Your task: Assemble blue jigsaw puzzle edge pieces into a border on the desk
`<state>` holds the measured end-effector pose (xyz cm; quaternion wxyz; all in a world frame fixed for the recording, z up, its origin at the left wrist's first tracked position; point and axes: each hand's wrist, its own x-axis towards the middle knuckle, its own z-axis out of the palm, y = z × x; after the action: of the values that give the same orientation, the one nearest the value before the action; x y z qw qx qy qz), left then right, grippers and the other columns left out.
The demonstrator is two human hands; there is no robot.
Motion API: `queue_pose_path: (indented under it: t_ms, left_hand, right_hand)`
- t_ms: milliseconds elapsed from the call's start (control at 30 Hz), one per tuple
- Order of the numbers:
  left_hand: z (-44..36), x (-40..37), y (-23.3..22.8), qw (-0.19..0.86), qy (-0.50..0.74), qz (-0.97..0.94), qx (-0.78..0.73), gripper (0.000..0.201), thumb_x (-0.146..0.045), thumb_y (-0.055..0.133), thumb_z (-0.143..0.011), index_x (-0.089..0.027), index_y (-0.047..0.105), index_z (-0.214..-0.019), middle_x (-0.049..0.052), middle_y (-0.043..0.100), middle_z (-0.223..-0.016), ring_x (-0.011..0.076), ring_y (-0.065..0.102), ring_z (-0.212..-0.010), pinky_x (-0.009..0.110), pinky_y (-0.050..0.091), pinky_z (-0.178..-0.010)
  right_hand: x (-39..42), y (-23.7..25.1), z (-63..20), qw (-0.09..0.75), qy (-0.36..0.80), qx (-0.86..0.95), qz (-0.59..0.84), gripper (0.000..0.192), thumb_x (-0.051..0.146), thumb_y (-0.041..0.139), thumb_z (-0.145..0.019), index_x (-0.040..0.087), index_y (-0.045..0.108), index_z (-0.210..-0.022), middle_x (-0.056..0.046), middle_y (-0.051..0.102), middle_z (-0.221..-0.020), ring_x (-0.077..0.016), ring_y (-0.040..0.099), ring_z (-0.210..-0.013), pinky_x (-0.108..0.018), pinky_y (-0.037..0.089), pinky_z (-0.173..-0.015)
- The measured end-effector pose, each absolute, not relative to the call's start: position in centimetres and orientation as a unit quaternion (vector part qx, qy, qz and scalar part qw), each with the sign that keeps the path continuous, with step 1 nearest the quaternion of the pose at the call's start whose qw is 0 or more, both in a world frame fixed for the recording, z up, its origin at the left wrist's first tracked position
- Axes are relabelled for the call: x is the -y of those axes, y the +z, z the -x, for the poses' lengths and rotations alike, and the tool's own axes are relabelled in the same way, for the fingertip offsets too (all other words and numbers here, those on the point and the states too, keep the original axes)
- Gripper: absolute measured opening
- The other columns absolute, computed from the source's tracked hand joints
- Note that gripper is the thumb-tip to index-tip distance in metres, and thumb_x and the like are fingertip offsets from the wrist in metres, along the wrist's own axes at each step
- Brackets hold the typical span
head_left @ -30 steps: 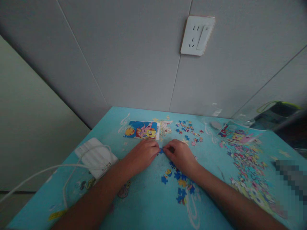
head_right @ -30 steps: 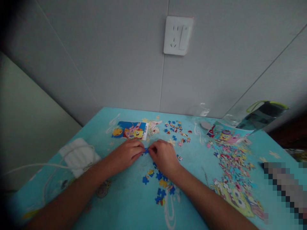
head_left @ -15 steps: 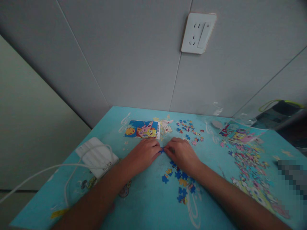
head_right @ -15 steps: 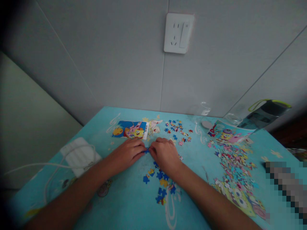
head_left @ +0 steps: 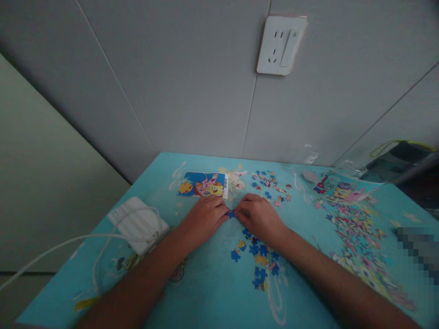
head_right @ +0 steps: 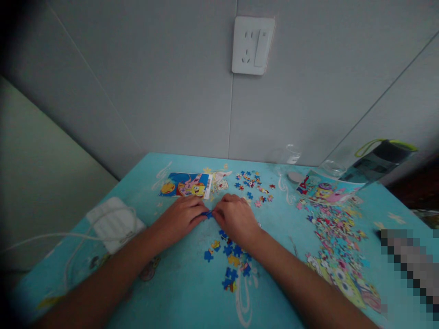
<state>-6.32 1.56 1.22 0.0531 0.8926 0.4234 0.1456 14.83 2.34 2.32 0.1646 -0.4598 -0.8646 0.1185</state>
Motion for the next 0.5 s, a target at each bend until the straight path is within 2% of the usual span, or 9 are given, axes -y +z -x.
queue_pose_path:
  t_ms: [300, 500]
  left_hand:
    - [6.3, -1.5, 1.6, 0.057, 0.134, -0.89, -0.431, 0.016, -0.028, 0.059, -0.095, -0.02, 0.071, -0.102, 0.006, 0.065, -0.101, 0.022, 0.058, -0.102, 0.038, 0.045, -0.091]
    - [6.3, -1.6, 1.4, 0.081, 0.152, -0.884, -0.435, 0.014, -0.027, 0.061, -0.094, -0.019, 0.071, -0.101, 0.006, 0.065, -0.1, 0.021, 0.058, -0.1, 0.036, 0.046, -0.09]
  right_hand:
    - [-3.3, 1.5, -15.0, 0.203, 0.199, 0.824, 0.49, 0.008, 0.029, 0.069, -0.086, 0.024, 0.075, -0.087, -0.003, 0.065, -0.088, -0.015, 0.061, -0.077, -0.027, 0.045, -0.073]
    - [-3.5, 1.6, -14.6, 0.213, 0.22, 0.805, 0.508, 0.007, 0.026, 0.069, -0.082, 0.022, 0.074, -0.08, -0.002, 0.069, -0.082, -0.0146, 0.061, -0.072, -0.026, 0.044, -0.066]
